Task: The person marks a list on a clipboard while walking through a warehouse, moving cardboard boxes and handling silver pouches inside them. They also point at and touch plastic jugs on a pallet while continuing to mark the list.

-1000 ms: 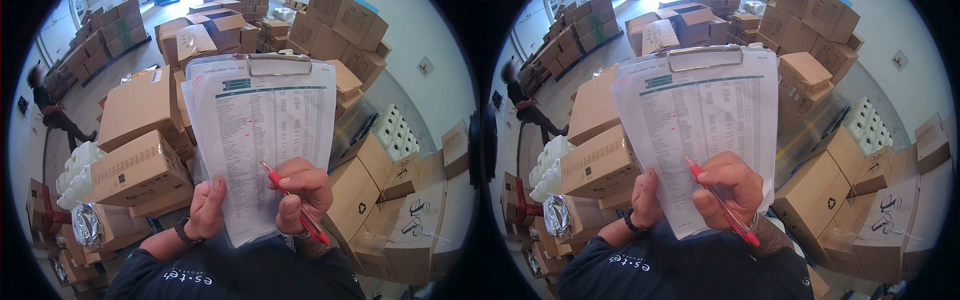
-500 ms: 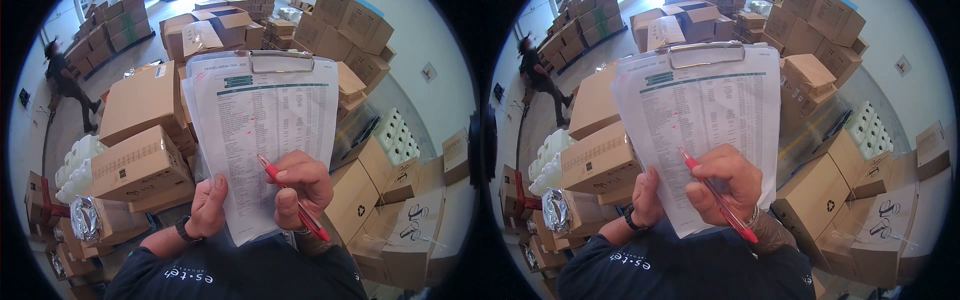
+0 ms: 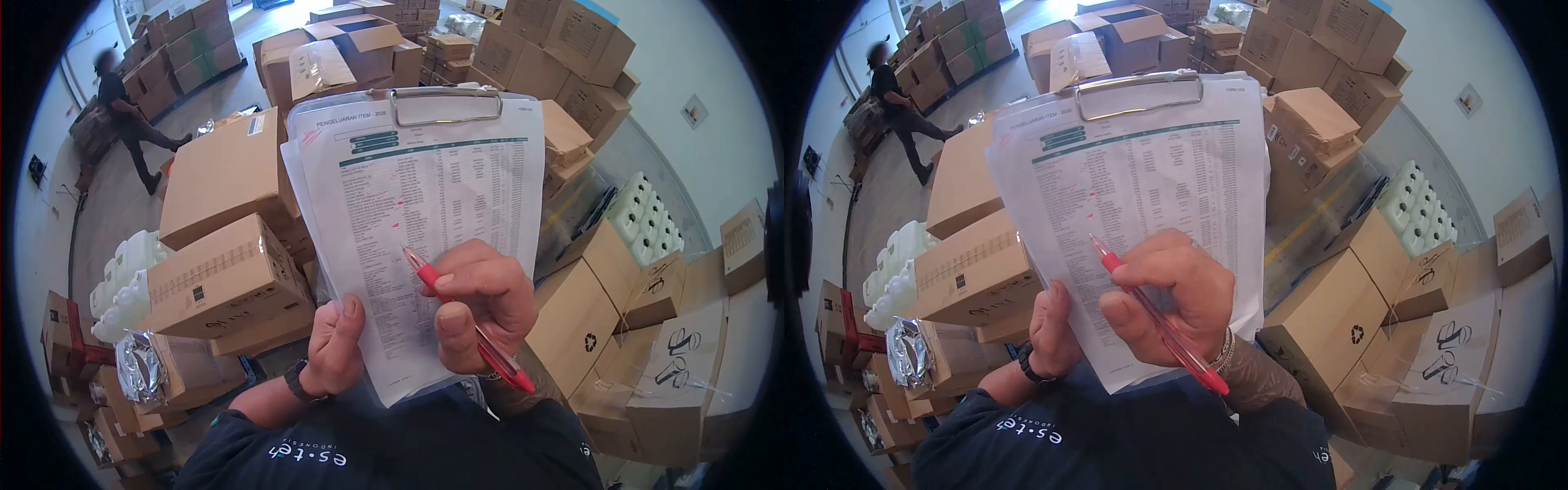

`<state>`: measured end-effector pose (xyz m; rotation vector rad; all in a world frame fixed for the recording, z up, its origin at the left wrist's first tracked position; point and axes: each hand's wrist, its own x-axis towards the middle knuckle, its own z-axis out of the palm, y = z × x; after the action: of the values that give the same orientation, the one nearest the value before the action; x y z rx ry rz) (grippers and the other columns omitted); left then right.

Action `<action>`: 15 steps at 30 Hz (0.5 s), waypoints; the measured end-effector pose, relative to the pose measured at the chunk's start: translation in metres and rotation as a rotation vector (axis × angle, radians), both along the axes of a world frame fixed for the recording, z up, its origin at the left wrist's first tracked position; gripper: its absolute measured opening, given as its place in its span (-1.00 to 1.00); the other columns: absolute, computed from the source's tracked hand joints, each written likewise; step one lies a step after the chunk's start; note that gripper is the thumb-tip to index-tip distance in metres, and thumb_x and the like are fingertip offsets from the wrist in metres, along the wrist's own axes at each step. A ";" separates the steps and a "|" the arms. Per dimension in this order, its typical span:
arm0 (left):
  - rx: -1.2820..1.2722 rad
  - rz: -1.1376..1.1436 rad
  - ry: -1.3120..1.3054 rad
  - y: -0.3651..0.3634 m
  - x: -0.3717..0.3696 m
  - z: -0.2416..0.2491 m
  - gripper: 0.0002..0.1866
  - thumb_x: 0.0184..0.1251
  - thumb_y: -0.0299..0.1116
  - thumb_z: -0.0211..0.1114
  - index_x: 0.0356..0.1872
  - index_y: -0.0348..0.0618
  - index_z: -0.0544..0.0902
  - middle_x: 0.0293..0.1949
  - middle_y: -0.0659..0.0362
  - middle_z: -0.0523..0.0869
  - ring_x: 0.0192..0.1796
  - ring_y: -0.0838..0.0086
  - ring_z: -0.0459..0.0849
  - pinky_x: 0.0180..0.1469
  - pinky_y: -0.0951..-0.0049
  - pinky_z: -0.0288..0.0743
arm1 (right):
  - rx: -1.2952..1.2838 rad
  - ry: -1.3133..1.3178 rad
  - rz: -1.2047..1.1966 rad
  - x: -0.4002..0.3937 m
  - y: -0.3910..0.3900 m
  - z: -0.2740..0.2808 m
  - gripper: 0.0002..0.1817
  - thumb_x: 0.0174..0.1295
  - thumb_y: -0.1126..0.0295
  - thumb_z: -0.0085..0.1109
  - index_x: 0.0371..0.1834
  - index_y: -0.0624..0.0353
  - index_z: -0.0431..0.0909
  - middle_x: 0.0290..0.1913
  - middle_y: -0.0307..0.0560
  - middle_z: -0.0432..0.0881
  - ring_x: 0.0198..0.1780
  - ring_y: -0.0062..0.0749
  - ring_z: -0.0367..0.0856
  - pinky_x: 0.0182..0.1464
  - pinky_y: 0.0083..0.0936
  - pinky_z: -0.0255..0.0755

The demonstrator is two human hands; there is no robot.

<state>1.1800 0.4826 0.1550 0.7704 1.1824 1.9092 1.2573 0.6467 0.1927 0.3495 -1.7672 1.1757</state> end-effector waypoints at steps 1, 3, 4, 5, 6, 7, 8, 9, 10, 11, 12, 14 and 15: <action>0.002 -0.004 0.002 0.000 0.000 0.001 -0.38 0.61 0.01 -0.22 0.30 -0.42 0.37 0.16 -0.08 0.61 0.16 0.28 0.63 0.20 0.30 0.51 | -0.019 -0.038 0.010 0.001 0.000 0.003 -0.72 0.38 0.25 0.17 -0.13 0.25 0.40 -0.33 0.05 0.57 -0.35 -0.49 0.52 -0.22 -0.60 0.40; -0.041 0.015 0.045 -0.001 0.000 0.003 -0.37 0.61 0.02 -0.22 0.30 -0.41 0.37 0.16 -0.07 0.61 0.14 0.29 0.64 0.18 0.33 0.52 | -0.036 -0.073 0.017 0.000 0.001 0.005 -0.73 0.39 0.26 0.16 -0.13 0.24 0.39 -0.33 0.05 0.57 -0.33 -0.49 0.53 -0.21 -0.59 0.41; -0.038 0.012 0.049 0.000 0.000 0.001 -0.37 0.61 0.02 -0.22 0.30 -0.41 0.37 0.16 -0.07 0.61 0.14 0.29 0.64 0.18 0.33 0.52 | -0.051 -0.079 0.002 0.000 0.002 0.006 -0.73 0.39 0.25 0.16 -0.13 0.23 0.39 -0.34 0.04 0.57 -0.35 -0.50 0.54 -0.23 -0.59 0.42; 0.019 0.003 -0.001 0.000 0.000 -0.002 -0.42 0.62 -0.07 -0.20 0.30 -0.44 0.36 0.18 -0.06 0.59 0.17 0.31 0.62 0.21 0.34 0.49 | -0.065 -0.084 -0.013 -0.001 0.002 0.006 -0.73 0.40 0.24 0.15 -0.13 0.22 0.38 -0.35 0.04 0.58 -0.36 -0.51 0.54 -0.24 -0.60 0.42; 0.076 -0.007 -0.049 0.000 0.000 -0.005 -0.48 0.64 -0.16 -0.19 0.30 -0.47 0.35 0.20 -0.06 0.58 0.20 0.33 0.59 0.23 0.35 0.46 | -0.059 -0.077 -0.017 -0.002 0.003 0.008 -0.73 0.40 0.24 0.15 -0.13 0.22 0.38 -0.35 0.04 0.58 -0.36 -0.51 0.54 -0.24 -0.60 0.42; 0.081 -0.013 -0.044 0.000 0.001 -0.006 -0.48 0.64 -0.16 -0.19 0.30 -0.47 0.35 0.20 -0.06 0.58 0.20 0.33 0.59 0.23 0.35 0.46 | -0.049 -0.068 -0.038 -0.003 0.004 0.009 -0.74 0.39 0.25 0.16 -0.14 0.21 0.38 -0.36 0.03 0.58 -0.38 -0.53 0.53 -0.26 -0.60 0.41; 0.038 0.001 -0.027 0.000 0.002 -0.008 -0.41 0.62 -0.06 -0.21 0.32 -0.44 0.34 0.19 -0.07 0.59 0.18 0.30 0.61 0.22 0.32 0.48 | -0.040 -0.059 -0.058 -0.003 0.004 0.010 -0.74 0.39 0.26 0.17 -0.15 0.21 0.38 -0.37 0.01 0.59 -0.40 -0.55 0.52 -0.28 -0.61 0.41; -0.006 0.015 -0.010 0.001 0.002 -0.008 -0.35 0.60 0.04 -0.23 0.33 -0.41 0.33 0.17 -0.09 0.60 0.16 0.26 0.64 0.21 0.29 0.51 | -0.036 -0.055 -0.063 -0.004 0.005 0.010 -0.74 0.39 0.26 0.17 -0.15 0.21 0.38 -0.37 0.01 0.59 -0.40 -0.55 0.52 -0.28 -0.61 0.41; -0.003 0.010 -0.007 0.001 0.000 -0.007 -0.35 0.60 0.04 -0.23 0.33 -0.41 0.33 0.17 -0.09 0.60 0.16 0.26 0.64 0.21 0.29 0.51 | -0.028 -0.043 -0.069 -0.005 0.006 0.010 -0.75 0.38 0.27 0.18 -0.16 0.21 0.38 -0.38 0.00 0.58 -0.41 -0.56 0.51 -0.31 -0.62 0.39; 0.002 -0.008 -0.001 0.001 0.000 -0.005 -0.35 0.60 0.04 -0.22 0.34 -0.41 0.32 0.18 -0.09 0.59 0.17 0.25 0.63 0.22 0.28 0.51 | -0.021 -0.032 -0.073 -0.004 0.006 0.009 -0.75 0.37 0.28 0.19 -0.17 0.21 0.38 -0.39 -0.02 0.58 -0.43 -0.58 0.50 -0.33 -0.62 0.38; 0.007 -0.024 0.004 0.001 -0.001 -0.004 -0.34 0.60 0.04 -0.22 0.35 -0.41 0.31 0.18 -0.09 0.59 0.18 0.24 0.63 0.23 0.27 0.51 | -0.020 -0.032 -0.076 -0.004 0.007 0.010 -0.75 0.37 0.28 0.19 -0.17 0.21 0.38 -0.39 -0.02 0.58 -0.43 -0.58 0.50 -0.33 -0.62 0.38; 0.000 -0.034 -0.010 0.001 -0.001 -0.004 -0.34 0.59 0.04 -0.22 0.35 -0.42 0.30 0.19 -0.10 0.58 0.18 0.23 0.63 0.23 0.27 0.51 | 0.031 -0.037 -0.090 -0.003 0.008 0.010 -0.75 0.36 0.30 0.20 -0.19 0.21 0.37 -0.38 -0.04 0.58 -0.44 -0.60 0.47 -0.34 -0.63 0.35; -0.008 -0.041 -0.024 0.001 -0.001 -0.004 -0.33 0.59 0.04 -0.21 0.36 -0.42 0.29 0.20 -0.10 0.58 0.18 0.22 0.63 0.23 0.26 0.51 | 0.030 -0.038 -0.090 -0.003 0.008 0.009 -0.75 0.36 0.30 0.20 -0.19 0.21 0.37 -0.38 -0.04 0.58 -0.44 -0.60 0.47 -0.34 -0.63 0.35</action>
<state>1.1790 0.4833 0.1513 0.7601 1.1507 1.8736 1.2543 0.6542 0.2021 0.2638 -1.8161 1.0999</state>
